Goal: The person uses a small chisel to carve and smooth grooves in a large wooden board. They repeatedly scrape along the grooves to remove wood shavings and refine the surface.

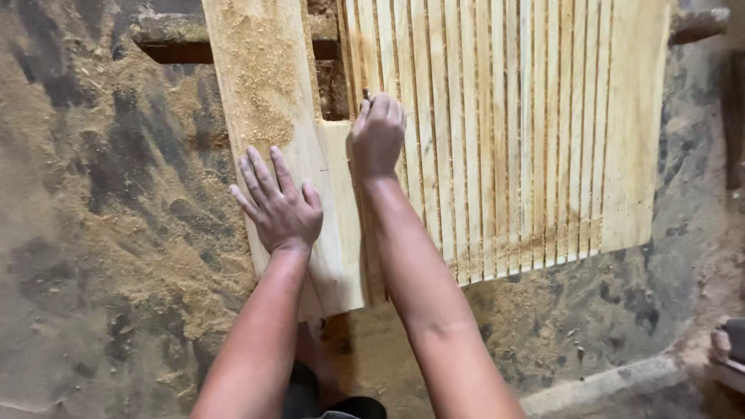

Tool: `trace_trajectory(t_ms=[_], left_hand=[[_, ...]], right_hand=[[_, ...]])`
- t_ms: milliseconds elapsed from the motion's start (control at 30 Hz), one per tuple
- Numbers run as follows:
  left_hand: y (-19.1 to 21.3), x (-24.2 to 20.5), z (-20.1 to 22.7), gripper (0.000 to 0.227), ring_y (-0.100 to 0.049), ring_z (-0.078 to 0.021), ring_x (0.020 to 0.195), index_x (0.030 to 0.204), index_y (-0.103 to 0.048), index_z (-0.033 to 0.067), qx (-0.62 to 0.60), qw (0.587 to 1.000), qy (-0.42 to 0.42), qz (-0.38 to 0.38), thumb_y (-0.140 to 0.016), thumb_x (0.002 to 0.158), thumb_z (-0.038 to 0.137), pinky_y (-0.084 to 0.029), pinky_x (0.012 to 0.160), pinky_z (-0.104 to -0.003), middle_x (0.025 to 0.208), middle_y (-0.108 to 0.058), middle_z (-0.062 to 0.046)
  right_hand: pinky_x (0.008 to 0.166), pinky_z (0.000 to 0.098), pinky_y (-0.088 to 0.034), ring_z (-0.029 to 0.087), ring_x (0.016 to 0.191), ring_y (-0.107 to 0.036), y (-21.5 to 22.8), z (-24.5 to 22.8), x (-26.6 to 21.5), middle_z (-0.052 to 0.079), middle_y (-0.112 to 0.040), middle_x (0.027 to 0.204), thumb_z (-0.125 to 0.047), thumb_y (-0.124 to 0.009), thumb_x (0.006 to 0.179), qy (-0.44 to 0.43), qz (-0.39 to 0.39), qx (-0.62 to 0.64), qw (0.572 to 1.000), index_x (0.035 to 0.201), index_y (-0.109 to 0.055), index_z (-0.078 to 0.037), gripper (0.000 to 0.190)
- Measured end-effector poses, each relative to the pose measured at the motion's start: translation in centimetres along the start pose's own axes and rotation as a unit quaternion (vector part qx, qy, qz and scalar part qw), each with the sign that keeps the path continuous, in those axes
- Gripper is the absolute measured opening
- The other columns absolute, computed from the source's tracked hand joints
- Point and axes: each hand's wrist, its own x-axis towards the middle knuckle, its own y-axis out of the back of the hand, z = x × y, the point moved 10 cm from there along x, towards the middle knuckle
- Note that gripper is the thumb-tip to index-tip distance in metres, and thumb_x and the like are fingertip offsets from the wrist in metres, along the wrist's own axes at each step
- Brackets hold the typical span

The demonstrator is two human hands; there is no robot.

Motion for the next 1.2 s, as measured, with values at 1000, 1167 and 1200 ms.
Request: trace_trajectory(t_ms=[1000,1167,1200], left_hand=[[-0.4,0.3,0.0,0.080,-0.019,-0.0425,0.156,0.162,-0.037,0.0077,-0.003,1.000,-0.002,-0.002,-0.052,0.092,0.043,-0.008,0.122,-0.067,0.168,-0.021,-0.027],[-0.2,0.1,0.1,0.080,-0.017,-0.0408,0.159,0.166,-0.034,0.0068,0.033,0.999,-0.007,-0.011,-0.050,0.095,0.040,-0.008,0.125,-0.064,0.171,-0.019,-0.025],[-0.2,0.4,0.0,0.081,-0.016,-0.0406,0.159,0.166,-0.033,0.0065,0.027,1.000,-0.005,-0.014,-0.050,0.094,0.040,-0.008,0.125,-0.064,0.172,-0.019,-0.025]], right_hand=[[0.074,0.0466,-0.046,0.035,0.079,-0.055,11.9,-1.0,-18.7,0.017,-0.056,0.084,-0.005,-0.060,0.097,-0.064,-0.078,-0.034,0.994,0.093,-0.059,-0.001,0.006],[0.075,0.0428,-0.048,0.028,0.076,-0.055,13.1,-1.4,-20.5,0.012,-0.056,0.082,-0.005,-0.060,0.098,-0.045,-0.074,-0.033,0.996,0.092,-0.058,-0.002,0.007],[0.073,0.0390,-0.049,0.025,0.076,-0.054,10.6,-0.5,-18.1,0.010,-0.057,0.082,0.000,-0.055,0.099,-0.077,-0.103,-0.004,0.992,0.090,-0.059,-0.004,0.010]])
